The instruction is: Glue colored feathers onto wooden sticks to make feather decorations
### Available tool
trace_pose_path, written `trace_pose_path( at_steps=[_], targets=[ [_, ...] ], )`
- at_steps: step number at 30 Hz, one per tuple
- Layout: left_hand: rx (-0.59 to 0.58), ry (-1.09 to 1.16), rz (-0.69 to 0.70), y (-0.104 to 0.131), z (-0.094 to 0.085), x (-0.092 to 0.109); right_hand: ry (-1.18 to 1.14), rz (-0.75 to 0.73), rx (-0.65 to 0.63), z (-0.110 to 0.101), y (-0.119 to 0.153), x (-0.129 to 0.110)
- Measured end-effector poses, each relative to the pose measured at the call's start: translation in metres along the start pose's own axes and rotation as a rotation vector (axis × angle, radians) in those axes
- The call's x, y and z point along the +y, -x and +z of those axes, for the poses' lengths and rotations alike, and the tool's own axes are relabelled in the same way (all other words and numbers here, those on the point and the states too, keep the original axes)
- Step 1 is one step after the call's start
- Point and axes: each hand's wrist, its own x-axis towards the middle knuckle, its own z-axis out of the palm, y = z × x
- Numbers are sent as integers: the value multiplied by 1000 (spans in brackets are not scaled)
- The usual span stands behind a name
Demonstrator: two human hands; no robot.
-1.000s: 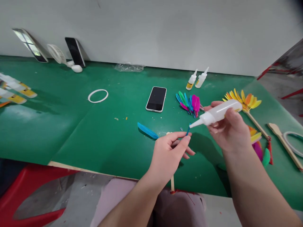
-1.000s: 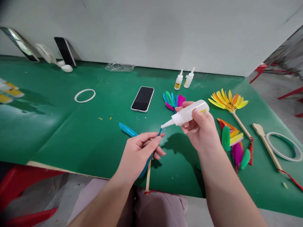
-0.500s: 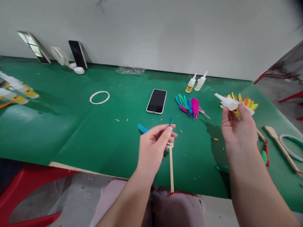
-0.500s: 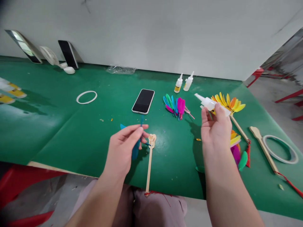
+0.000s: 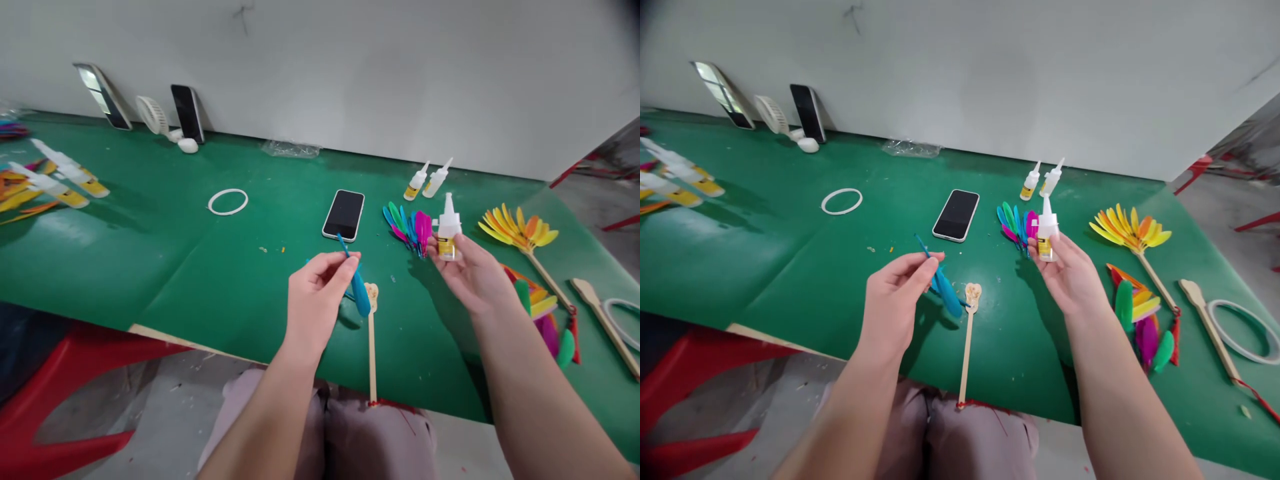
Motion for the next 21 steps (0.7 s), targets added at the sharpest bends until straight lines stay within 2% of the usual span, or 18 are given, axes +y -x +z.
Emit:
trace_pose_path(
  at_steps=[3,9,13,16,18,21],
  targets=[
    [-45,-41,-4,0,0,-2,151,-14,-100,6,5,8],
    [-88,-87,75,3,5,-6,602,-194,-64,9,1,28],
    [-146,-80,14,9,7,-4,787,-266,-61,5,-6,34],
    [-246,-73,8,13,7,-1,917,-297,-55,2,-9,37],
    [-330,-88,63,15,6,2,976,-327,-66,2,-10,38],
    [-441,-194,244,16,3,6,1044,-368,-73,1,-11,37]
  ],
)
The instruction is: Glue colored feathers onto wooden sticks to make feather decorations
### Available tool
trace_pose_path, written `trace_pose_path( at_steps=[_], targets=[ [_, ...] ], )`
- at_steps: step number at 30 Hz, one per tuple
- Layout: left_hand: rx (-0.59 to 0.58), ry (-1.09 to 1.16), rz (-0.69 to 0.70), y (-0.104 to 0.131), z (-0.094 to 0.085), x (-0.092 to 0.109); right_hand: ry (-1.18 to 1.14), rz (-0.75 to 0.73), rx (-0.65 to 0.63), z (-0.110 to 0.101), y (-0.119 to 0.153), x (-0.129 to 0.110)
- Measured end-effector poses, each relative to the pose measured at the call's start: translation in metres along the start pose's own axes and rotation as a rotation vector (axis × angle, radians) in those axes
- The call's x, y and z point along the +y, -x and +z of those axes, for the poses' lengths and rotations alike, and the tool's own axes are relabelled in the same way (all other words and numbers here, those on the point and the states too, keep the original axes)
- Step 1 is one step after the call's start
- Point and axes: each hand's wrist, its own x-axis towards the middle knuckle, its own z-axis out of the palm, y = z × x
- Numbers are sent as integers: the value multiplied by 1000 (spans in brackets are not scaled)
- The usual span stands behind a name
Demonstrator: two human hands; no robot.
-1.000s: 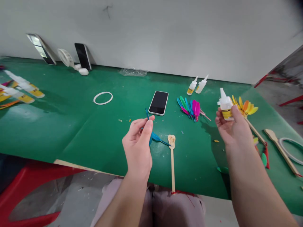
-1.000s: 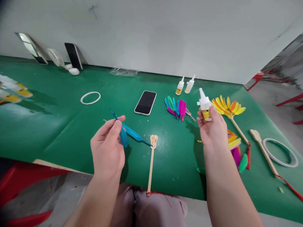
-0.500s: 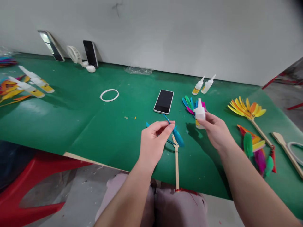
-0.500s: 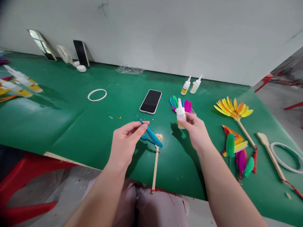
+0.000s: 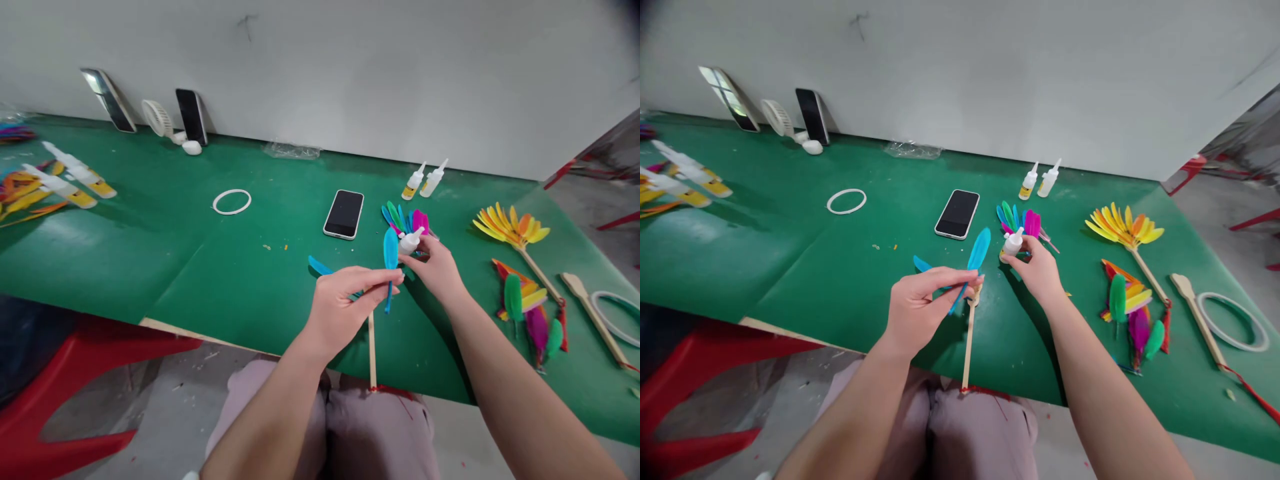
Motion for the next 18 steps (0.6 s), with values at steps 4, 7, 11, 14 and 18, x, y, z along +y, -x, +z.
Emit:
trace_pose_path(
  at_steps=[4,7,11,14,18],
  targets=[
    [-156,-241,195,0,-7,2,33,-51,-18,-17,7,-7],
    [-270,-345,253,0,-12,1,-5,27,93,-37,32,-22],
    [-500,-416,362,2,-13,-4,-423,225,-178,-45,73,-46],
    [-657,-466,406,4,-10,-8,-618,349,-428,-36,89,-56],
    [-706,-528,470,-4,-22,-15,-713,460,-424,-29,87,-49]
  ],
)
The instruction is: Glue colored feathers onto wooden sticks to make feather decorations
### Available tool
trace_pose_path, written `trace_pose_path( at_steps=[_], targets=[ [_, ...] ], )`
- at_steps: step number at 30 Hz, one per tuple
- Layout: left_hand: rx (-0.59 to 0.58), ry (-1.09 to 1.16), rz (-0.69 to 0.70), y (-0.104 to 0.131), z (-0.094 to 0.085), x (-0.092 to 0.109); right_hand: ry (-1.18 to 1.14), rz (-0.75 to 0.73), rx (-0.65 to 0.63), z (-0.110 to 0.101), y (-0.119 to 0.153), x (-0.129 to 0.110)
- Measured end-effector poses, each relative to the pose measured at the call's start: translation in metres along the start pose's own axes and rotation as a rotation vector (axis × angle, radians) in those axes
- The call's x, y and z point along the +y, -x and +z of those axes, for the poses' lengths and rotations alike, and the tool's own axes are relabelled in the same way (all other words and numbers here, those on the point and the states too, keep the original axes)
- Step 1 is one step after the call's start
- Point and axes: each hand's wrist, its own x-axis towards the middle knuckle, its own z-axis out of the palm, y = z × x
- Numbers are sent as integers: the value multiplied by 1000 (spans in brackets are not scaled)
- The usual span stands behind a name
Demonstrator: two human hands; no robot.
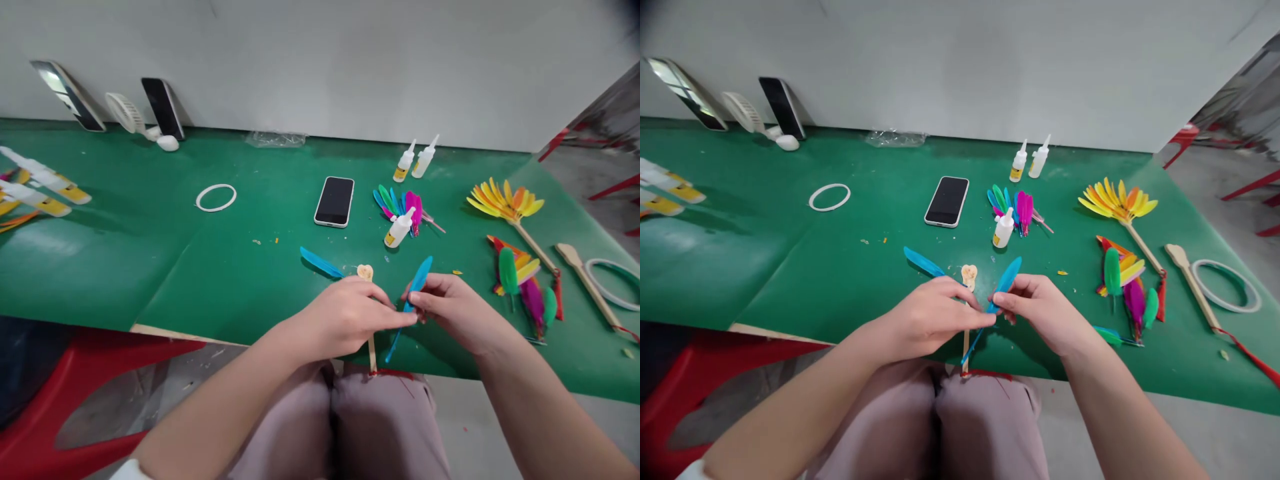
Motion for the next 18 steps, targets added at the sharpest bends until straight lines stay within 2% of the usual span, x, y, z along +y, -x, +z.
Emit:
trace_pose_path(
  at_steps=[2,5,6,8,9,13,18],
  targets=[
    [73,-92,-28,6,-9,-11,-88,8,73,-7,-7,3],
    [211,-333,-162,18,-13,-19,-195,20,210,-16,-19,8],
    [209,-425,-180,22,-9,-18,-197,27,246,-18,-23,9],
    [124,-529,-168,28,4,-11,-167,39,310,-18,-31,11],
    [72,-550,-177,30,12,-6,-143,45,336,-18,-34,11],
    [19,-604,-187,32,40,5,-65,67,395,-12,-42,10],
    [-21,-600,-177,30,46,-2,-14,51,440,-7,-45,10]
  ],
)
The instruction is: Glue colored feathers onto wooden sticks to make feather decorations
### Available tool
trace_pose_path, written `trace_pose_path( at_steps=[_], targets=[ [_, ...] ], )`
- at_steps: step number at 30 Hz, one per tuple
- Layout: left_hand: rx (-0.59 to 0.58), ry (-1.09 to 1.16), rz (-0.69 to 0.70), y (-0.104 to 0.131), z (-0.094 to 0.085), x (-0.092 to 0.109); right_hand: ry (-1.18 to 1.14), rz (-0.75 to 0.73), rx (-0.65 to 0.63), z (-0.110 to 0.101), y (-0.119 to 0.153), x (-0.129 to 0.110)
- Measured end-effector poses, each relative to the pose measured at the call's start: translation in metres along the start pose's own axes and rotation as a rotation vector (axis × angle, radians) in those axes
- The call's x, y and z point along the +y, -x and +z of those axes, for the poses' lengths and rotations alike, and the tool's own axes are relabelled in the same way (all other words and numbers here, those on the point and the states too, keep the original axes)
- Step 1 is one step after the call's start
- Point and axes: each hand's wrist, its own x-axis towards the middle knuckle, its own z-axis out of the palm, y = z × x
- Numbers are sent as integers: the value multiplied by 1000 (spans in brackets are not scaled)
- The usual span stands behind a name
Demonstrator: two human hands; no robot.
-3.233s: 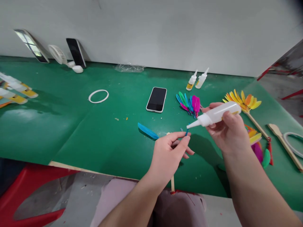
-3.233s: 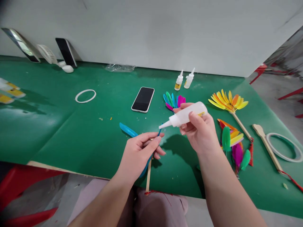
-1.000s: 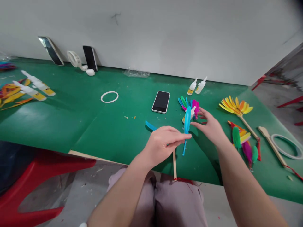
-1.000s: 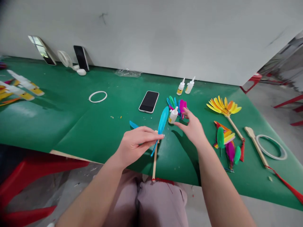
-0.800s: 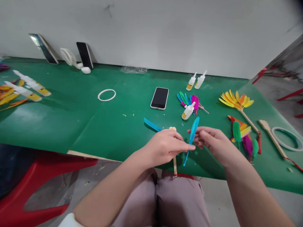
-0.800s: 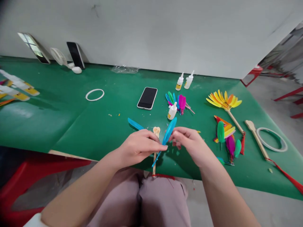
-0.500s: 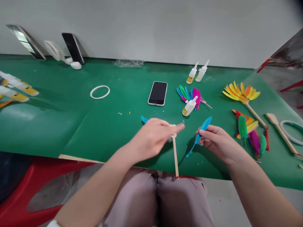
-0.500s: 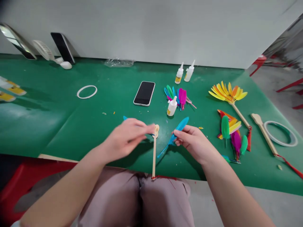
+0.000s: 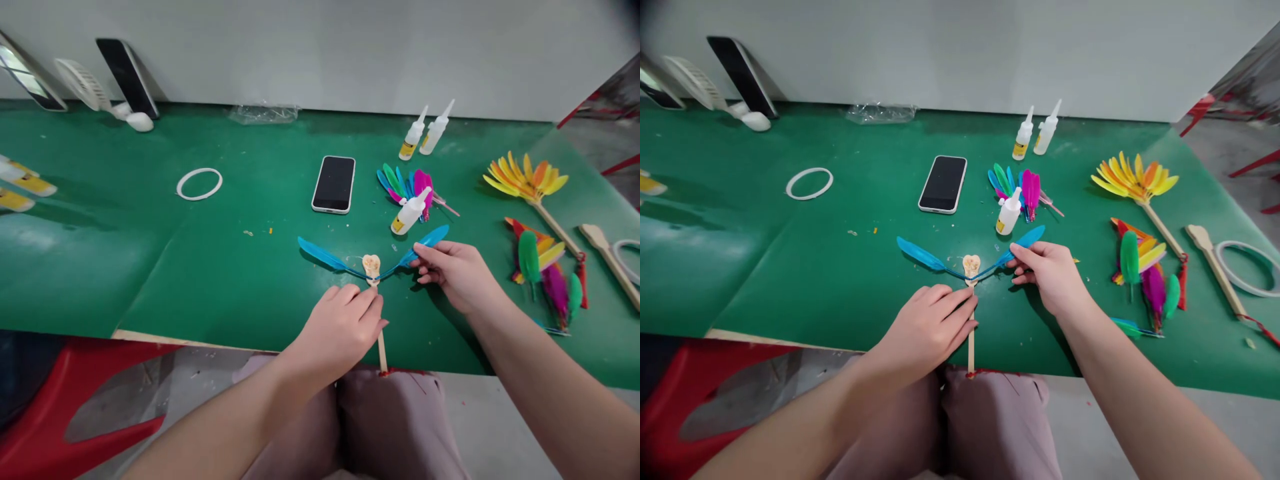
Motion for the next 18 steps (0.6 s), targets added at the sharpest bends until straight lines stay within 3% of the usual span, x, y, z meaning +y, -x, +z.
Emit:
trace_pose_path(
  at_steps=[18],
  targets=[
    [6,20,-1,-1,2,0,83,-119,77,4,-4,10]
  ],
)
